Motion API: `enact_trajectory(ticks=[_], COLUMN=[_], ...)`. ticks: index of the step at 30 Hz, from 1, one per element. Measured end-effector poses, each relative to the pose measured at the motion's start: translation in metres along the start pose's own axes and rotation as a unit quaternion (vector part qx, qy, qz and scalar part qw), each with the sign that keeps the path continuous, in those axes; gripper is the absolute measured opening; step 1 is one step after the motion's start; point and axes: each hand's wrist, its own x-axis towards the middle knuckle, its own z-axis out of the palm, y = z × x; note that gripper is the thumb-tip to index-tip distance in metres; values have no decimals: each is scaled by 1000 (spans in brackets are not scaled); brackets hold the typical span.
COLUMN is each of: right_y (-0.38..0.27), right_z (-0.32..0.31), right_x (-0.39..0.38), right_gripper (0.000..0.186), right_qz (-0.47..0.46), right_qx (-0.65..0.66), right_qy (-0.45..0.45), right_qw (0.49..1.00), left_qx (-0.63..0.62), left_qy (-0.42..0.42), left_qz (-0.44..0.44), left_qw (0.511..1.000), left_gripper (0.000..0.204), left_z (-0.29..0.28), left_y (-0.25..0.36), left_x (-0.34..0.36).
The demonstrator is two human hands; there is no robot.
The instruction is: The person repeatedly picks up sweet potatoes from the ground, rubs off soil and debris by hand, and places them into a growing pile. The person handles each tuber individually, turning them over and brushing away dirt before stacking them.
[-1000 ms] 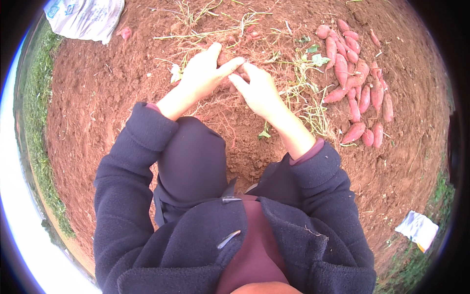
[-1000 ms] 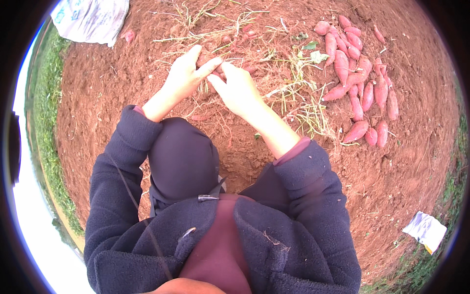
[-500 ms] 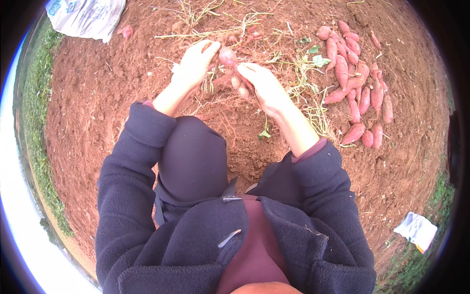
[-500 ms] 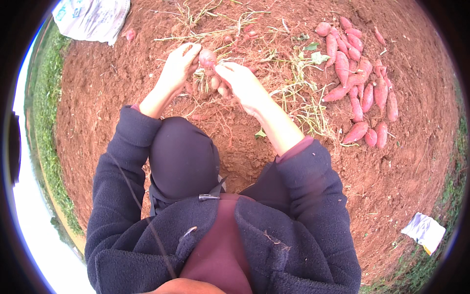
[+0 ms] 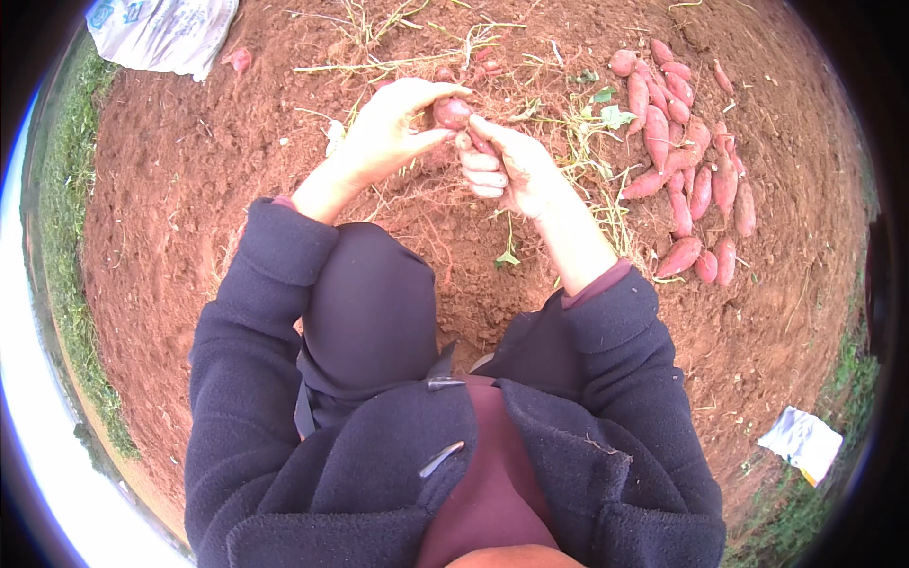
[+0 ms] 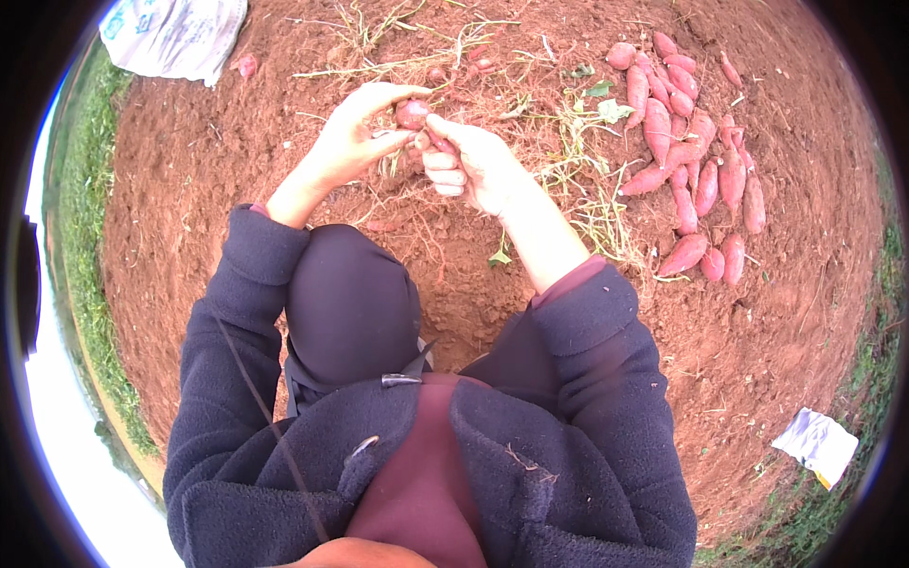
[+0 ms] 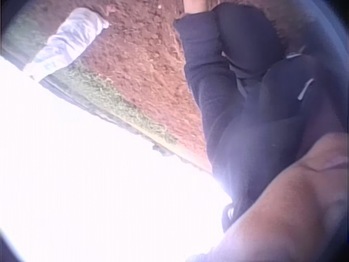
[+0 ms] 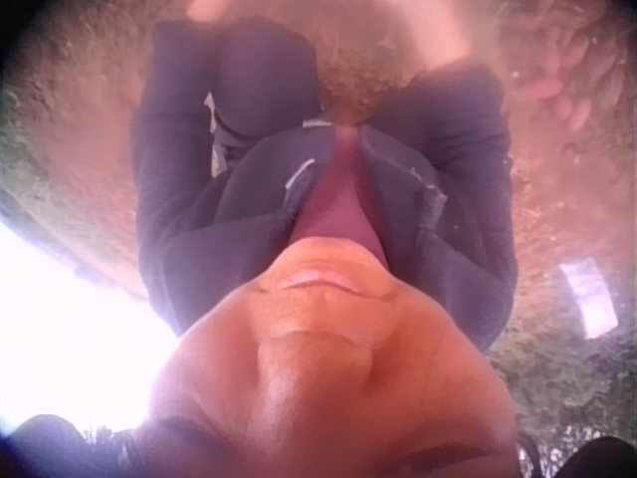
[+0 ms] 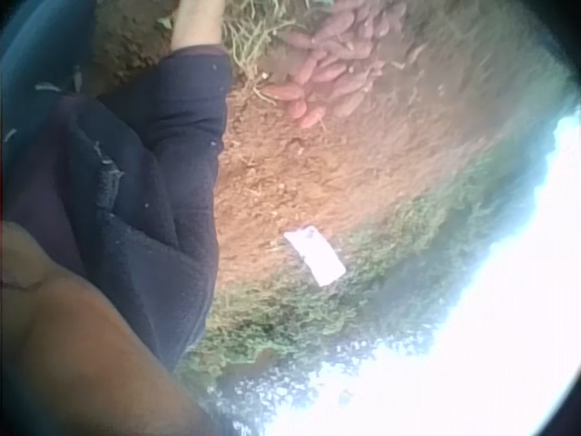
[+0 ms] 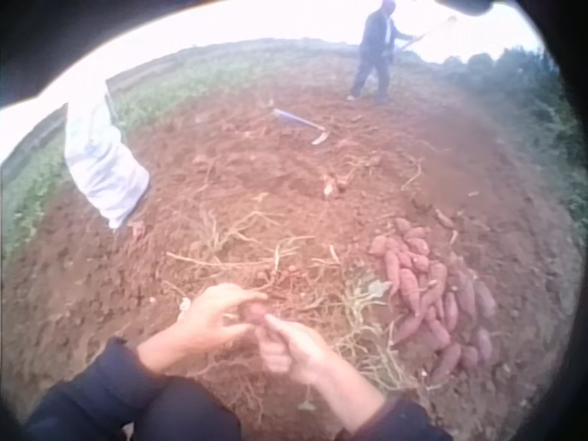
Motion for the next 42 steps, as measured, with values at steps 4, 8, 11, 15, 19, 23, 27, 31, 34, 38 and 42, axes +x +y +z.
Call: enact_trajectory(ticks=[4, 8, 11, 15, 19, 23, 27, 31, 34, 38, 42], right_y=[-7, -12, -16, -21, -23, -22, -21, -22, -25, -26, -23], right_z=[-6, -11, -11, -9, -5, 0, 1, -2, -6, -8, -9], right_x=[-1, -5, -8, -11, -14, -12, -14, -15, -13, -12, -14], right_gripper=[35, 41, 36, 29, 27, 29, 33, 34, 33, 32, 30], right_qz=[-154, -206, -135, -93, -101, -112, -136, -168, -163, -159, -207], right_qx=[-374, -510, -462, -430, -409, -475, -497, -498, -490, -446, -455], right_qy=[184, 180, 179, 135, 141, 145, 151, 168, 172, 174, 169], right_qw=[896, 815, 858, 888, 896, 861, 843, 834, 839, 864, 849], left_qx=[-22, -42, 14, 58, 20, -68, -121, -316, -180, -202, -264], left_qy=[-24, -26, -41, -48, -19, -36, 26, -6, -30, -51, -38], left_qz=[-61, -82, -23, -10, -22, -150, -260, -333, -192, -210, -169], left_qw=[998, 995, 999, 997, 999, 986, 958, 888, 964, 955, 949], left_gripper=[46, 45, 46, 42, 34, 25, 36, 41, 39, 44, 46], left_z=[2, 6, 7, 8, 10, 12, 9, 8, 11, 9, 5], left_y=[3, 4, 3, 1, -1, -5, -11, -13, -12, -16, -20], left_x=[-4, -5, -4, -3, -2, 0, 2, -1, -5, -7, -4])
